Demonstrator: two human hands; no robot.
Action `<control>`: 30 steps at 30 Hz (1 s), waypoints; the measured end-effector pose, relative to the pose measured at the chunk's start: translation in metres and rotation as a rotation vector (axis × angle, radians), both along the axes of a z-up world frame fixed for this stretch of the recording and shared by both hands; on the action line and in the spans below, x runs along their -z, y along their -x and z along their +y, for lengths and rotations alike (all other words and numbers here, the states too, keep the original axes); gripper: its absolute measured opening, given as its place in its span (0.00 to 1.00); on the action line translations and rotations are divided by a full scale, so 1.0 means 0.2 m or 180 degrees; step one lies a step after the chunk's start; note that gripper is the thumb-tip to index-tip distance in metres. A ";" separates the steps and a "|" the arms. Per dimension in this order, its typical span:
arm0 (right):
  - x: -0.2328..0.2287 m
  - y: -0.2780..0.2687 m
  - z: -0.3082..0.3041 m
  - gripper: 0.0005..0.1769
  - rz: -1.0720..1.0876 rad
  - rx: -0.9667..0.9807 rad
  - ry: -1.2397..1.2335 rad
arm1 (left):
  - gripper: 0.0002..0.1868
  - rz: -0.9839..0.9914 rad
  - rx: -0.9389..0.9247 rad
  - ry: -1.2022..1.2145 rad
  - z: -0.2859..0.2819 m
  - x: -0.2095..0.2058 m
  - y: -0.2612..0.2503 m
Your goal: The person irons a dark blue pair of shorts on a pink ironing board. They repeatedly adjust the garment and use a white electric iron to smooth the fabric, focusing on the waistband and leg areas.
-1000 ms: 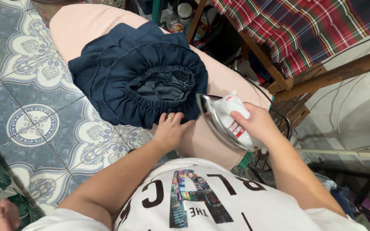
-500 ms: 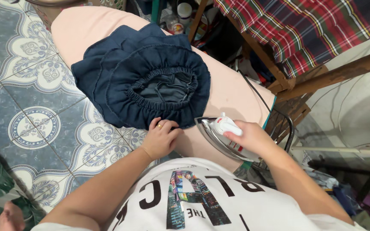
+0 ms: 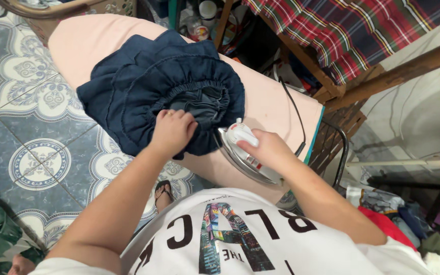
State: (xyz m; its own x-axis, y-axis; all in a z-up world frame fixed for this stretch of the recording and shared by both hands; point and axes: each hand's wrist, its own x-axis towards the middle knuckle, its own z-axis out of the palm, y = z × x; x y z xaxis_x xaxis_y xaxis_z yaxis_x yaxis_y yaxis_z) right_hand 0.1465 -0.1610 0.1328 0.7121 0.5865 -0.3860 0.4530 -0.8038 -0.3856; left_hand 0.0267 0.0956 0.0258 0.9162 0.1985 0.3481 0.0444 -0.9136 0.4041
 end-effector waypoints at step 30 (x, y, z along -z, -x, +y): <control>-0.08 -0.17 -0.34 0.29 -0.0101 0.0546 -0.0045 | 0.17 0.0493 -0.0017 0.0617 -0.16 -0.05 -0.30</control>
State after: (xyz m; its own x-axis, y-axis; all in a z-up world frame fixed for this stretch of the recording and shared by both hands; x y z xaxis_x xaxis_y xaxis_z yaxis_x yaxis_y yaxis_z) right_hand 0.1807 -0.2288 0.1493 0.8140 0.4604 -0.3542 0.3218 -0.8650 -0.3850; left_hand 0.0876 0.0635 0.0348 0.9544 0.2529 0.1585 0.1241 -0.8193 0.5598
